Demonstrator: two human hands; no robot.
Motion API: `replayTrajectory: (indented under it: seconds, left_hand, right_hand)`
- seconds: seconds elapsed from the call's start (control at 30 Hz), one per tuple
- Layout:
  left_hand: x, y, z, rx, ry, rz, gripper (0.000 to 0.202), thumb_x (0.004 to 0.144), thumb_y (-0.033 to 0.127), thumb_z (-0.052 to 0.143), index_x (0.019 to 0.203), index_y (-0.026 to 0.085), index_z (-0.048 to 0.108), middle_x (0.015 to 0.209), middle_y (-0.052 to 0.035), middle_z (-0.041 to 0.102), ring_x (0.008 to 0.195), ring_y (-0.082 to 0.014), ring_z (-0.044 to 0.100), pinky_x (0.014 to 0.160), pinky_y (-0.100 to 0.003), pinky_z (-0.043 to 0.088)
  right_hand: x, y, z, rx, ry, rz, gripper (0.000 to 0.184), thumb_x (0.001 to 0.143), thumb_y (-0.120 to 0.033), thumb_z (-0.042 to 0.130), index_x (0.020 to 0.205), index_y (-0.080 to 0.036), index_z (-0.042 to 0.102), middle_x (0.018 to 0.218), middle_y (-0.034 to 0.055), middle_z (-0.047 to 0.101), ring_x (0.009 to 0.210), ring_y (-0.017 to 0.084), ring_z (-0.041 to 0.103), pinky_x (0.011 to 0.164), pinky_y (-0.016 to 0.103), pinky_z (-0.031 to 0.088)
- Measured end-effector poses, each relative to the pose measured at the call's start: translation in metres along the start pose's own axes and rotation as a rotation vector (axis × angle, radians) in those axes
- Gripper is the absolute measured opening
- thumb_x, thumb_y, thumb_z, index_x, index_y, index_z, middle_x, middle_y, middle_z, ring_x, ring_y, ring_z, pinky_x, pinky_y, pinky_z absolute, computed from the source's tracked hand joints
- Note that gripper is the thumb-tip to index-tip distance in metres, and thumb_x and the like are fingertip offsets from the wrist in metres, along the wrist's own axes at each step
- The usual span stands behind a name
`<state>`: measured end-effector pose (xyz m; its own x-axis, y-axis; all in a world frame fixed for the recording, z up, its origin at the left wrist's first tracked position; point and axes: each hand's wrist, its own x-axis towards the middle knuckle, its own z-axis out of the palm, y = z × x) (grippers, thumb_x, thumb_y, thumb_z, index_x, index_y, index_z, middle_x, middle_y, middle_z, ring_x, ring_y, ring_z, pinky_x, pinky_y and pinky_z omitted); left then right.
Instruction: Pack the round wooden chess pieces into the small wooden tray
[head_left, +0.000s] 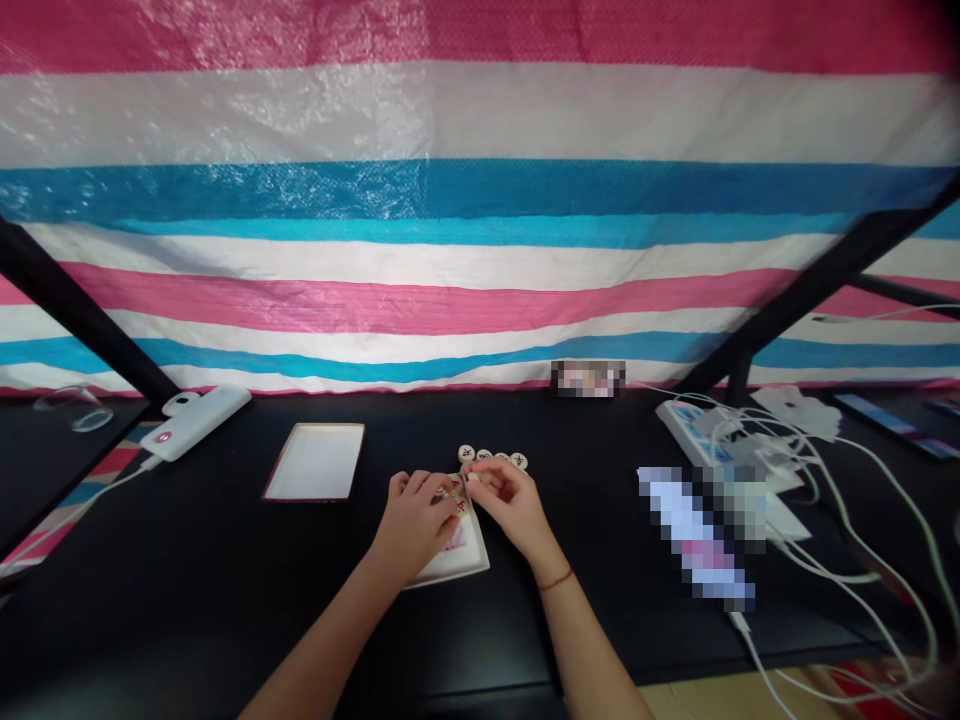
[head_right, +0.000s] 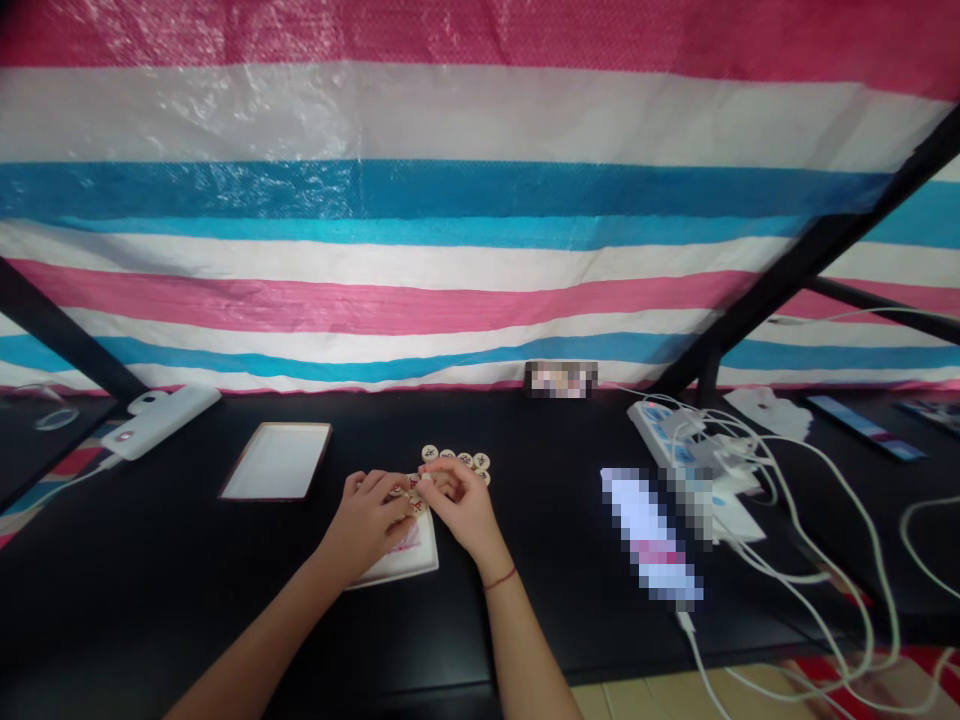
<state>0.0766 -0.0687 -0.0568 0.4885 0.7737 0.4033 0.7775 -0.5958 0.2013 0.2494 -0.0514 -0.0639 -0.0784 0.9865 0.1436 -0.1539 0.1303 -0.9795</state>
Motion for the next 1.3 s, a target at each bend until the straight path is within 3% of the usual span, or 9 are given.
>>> replayTrajectory:
  seconds: [0.2, 0.33, 0.43, 0.6, 0.77, 0.97, 1.13, 1.3]
  left_hand:
    - [0.001, -0.001, -0.006, -0.032, -0.021, -0.035, 0.026, 0.082, 0.026, 0.064, 0.108, 0.026, 0.065, 0.108, -0.0046, 0.066, 0.1, -0.0239, 0.056, 0.087, -0.042, 0.037]
    - [-0.002, -0.009, -0.012, -0.039, -0.033, -0.048, 0.044, 0.079, 0.035, 0.066, 0.121, 0.023, 0.059, 0.122, -0.0085, 0.061, 0.115, -0.0273, 0.053, 0.097, -0.042, 0.038]
    - [-0.006, -0.016, -0.008, 0.015, -0.067, -0.073, 0.061, 0.08, 0.042, 0.063, 0.135, 0.019, 0.049, 0.136, -0.0135, 0.053, 0.127, -0.0308, 0.046, 0.102, -0.044, 0.037]
    - [-0.01, -0.019, 0.004, 0.037, -0.153, -0.113, 0.058, 0.086, 0.042, 0.058, 0.137, 0.019, 0.047, 0.135, -0.0144, 0.056, 0.127, -0.0295, 0.048, 0.101, -0.045, 0.039]
    - [-0.009, -0.02, 0.003, 0.0, -0.149, -0.069, 0.052, 0.087, 0.039, 0.058, 0.135, 0.02, 0.049, 0.129, -0.012, 0.06, 0.121, -0.0269, 0.052, 0.099, -0.042, 0.04]
    - [-0.006, -0.028, -0.003, -0.073, -0.208, -0.065, 0.059, 0.083, 0.037, 0.065, 0.136, 0.02, 0.047, 0.131, -0.013, 0.058, 0.122, -0.0281, 0.051, 0.099, -0.045, 0.04]
    - [-0.012, -0.043, -0.01, -0.171, -0.203, -0.048, 0.082, 0.07, 0.037, 0.077, 0.141, 0.018, 0.041, 0.143, -0.0155, 0.046, 0.134, -0.0326, 0.038, 0.108, -0.05, 0.035]
    - [-0.017, -0.049, -0.009, -0.316, -0.242, -0.084, 0.074, 0.073, 0.019, 0.071, 0.141, 0.018, 0.041, 0.144, -0.0155, 0.043, 0.137, -0.0297, 0.034, 0.11, -0.047, 0.036]
  right_hand:
    - [-0.001, -0.002, -0.002, -0.078, -0.015, -0.059, 0.022, 0.075, -0.036, 0.073, 0.091, -0.023, 0.065, 0.098, 0.0062, 0.069, 0.083, 0.018, 0.067, 0.072, 0.03, 0.056]
    - [-0.014, -0.016, 0.0, -0.378, -0.03, -0.236, 0.014, 0.08, -0.025, 0.065, 0.094, -0.023, 0.065, 0.105, 0.0079, 0.063, 0.094, 0.021, 0.063, 0.075, 0.032, 0.054]
    - [-0.026, -0.023, 0.005, -0.628, -0.075, -0.301, 0.021, 0.081, -0.018, 0.061, 0.101, -0.025, 0.064, 0.102, 0.0068, 0.065, 0.095, 0.022, 0.061, 0.085, 0.038, 0.051]
    - [-0.034, -0.019, 0.011, -0.848, -0.102, -0.36, 0.013, 0.082, -0.013, 0.059, 0.089, -0.024, 0.063, 0.097, 0.0057, 0.068, 0.095, 0.025, 0.059, 0.087, 0.043, 0.048]
    - [-0.037, -0.014, 0.012, -0.957, -0.117, -0.334, 0.015, 0.082, -0.012, 0.058, 0.092, -0.023, 0.061, 0.097, 0.0067, 0.062, 0.093, 0.024, 0.058, 0.085, 0.039, 0.049]
    - [-0.038, -0.011, 0.02, -0.998, -0.101, -0.22, 0.012, 0.082, -0.011, 0.051, 0.085, -0.022, 0.056, 0.088, 0.0033, 0.057, 0.068, 0.016, 0.058, 0.065, 0.027, 0.049]
    - [-0.038, -0.009, 0.022, -0.998, -0.083, -0.225, 0.013, 0.082, -0.012, 0.051, 0.088, -0.022, 0.056, 0.09, 0.0037, 0.057, 0.073, 0.017, 0.06, 0.069, 0.027, 0.049]
    - [-0.039, -0.007, 0.02, -0.974, -0.101, -0.216, 0.015, 0.082, -0.01, 0.05, 0.09, -0.021, 0.056, 0.092, 0.0041, 0.057, 0.073, 0.016, 0.059, 0.069, 0.027, 0.049]
